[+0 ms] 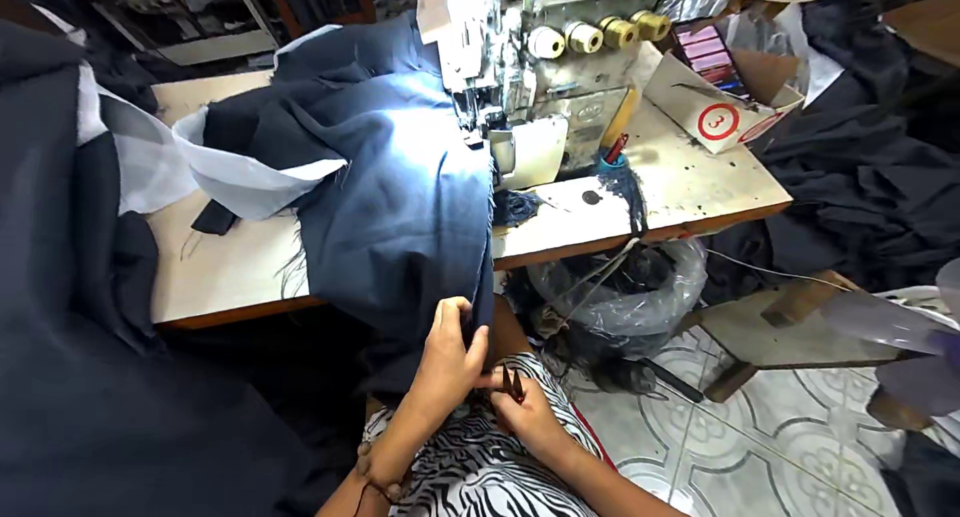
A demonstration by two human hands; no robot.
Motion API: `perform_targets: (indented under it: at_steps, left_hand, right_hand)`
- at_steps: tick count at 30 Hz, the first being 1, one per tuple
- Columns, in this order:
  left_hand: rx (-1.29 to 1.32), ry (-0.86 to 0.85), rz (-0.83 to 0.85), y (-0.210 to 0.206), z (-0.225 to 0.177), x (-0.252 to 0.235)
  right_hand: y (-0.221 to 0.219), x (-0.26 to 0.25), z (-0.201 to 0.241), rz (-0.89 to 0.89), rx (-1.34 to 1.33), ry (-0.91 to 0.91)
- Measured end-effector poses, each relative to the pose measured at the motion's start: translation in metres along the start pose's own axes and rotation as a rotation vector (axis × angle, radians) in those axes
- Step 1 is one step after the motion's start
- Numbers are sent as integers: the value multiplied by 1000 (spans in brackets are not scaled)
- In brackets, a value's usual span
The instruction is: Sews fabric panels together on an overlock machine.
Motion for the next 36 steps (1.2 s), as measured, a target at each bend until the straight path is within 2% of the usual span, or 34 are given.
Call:
perform_targets:
  at_steps: [3,6,8,11,12,13,15,17,19,22,24,27,32,33,36]
  left_hand:
    - [110,86,55,1,18,17]
    - [44,120,170,0,51,51]
    - [-19,117,71,14,56,78]
    - [-160,-7,-279,68,23,108]
    - [-158,-71,-331,88,7,118]
    - [-137,-128,-318,106,-12,127]
    - [-106,-254,-174,121,-47,141]
    - [-105,-377,10,107,-64,144]
    - [-190,-462,147,76,-56,138]
    - [-297,-556,166,30,-31,123]
    - [-296,-568,188,14,-27,116]
    - [-214,-605,290,7,-31,111]
    - [-45,-610,615,21,-38,82]
    - [-52,-608,582,32,-41,64]
    - [-346,-564,174,84,-56,-25]
  right_hand:
    - [1,4,3,-27,-62,-11]
    - [-3,4,4,-113,-189,-25]
    - [-3,2,2,-143,-273,-88]
    - [3,7,0,-108,-337,-139]
    - [4,10,0,-92,-344,-146]
    - [6,13,-1,-60,-342,-140]
    - [5,19,1,-9,-326,-129]
    - [2,26,8,1,-275,-131]
    - [-2,33,18,-1,-235,-116]
    - [-3,42,26,-5,-234,-75]
    - [2,46,26,-11,-204,-27]
    - [10,46,25,-32,-93,60]
    - [14,44,18,-10,19,130]
    - [15,45,19,-16,14,125]
    - [16,48,25,-74,19,96]
Point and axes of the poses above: each hand's wrist, its own x-axis away from the middle knuckle, its own y-axis out of the back of the hand, z = x × y, the point moved 2 cm from there along -x, towards the middle knuckle, and after that the axes turned 4 degrees about -x, right-handed, at the moved point
